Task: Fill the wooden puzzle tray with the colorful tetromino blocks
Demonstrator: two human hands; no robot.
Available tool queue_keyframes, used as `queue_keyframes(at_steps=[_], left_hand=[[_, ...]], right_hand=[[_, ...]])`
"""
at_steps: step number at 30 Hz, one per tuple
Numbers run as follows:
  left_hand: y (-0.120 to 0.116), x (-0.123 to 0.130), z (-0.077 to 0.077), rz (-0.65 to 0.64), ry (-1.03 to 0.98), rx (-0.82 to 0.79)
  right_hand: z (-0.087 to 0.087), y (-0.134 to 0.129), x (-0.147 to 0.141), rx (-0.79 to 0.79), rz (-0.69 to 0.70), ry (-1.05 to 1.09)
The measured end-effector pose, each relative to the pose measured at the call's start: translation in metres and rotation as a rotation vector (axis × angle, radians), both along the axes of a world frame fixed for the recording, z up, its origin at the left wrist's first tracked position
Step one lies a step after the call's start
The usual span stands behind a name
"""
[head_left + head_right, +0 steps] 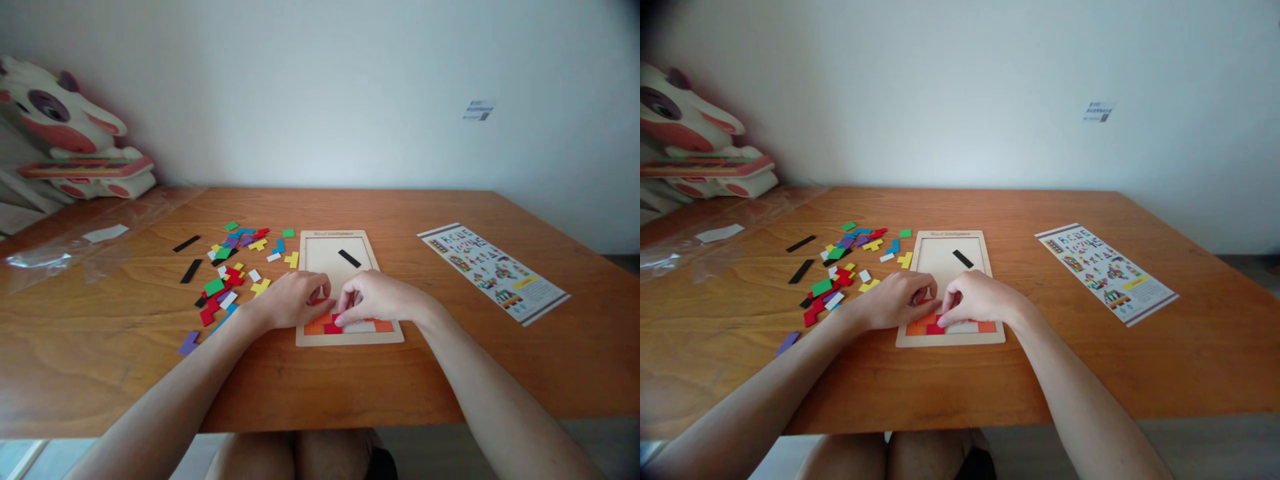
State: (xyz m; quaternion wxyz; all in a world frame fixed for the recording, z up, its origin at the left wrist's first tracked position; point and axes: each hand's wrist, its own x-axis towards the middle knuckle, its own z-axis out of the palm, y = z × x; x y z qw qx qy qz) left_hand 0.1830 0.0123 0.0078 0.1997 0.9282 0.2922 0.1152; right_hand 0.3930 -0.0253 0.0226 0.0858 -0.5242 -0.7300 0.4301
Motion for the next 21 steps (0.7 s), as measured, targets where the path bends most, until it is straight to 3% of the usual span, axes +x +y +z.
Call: queue_keyframes(at_steps=[8, 12, 17, 21], left_hand=[[0.000, 0.000, 0.002, 0.013, 0.000, -0.017], [0.000, -0.001, 0.003, -0.002, -0.009, -0.014], [0.005, -0.003, 0.006, 0.069, 0.002, 0.005], [0.020, -0.022, 0.011, 0.327, 0.128, 0.305]], right_hand=[[-0.006, 0.002, -0.004, -0.122, -0.053, 0.165], [-0.002, 0.008, -0.002, -0.177, -0.149, 0.272], [-0.005, 0.017, 0.005, 0.064, -0.371, 0.314], [-0.011, 0.025, 0.009, 0.206, -0.523, 0.351]])
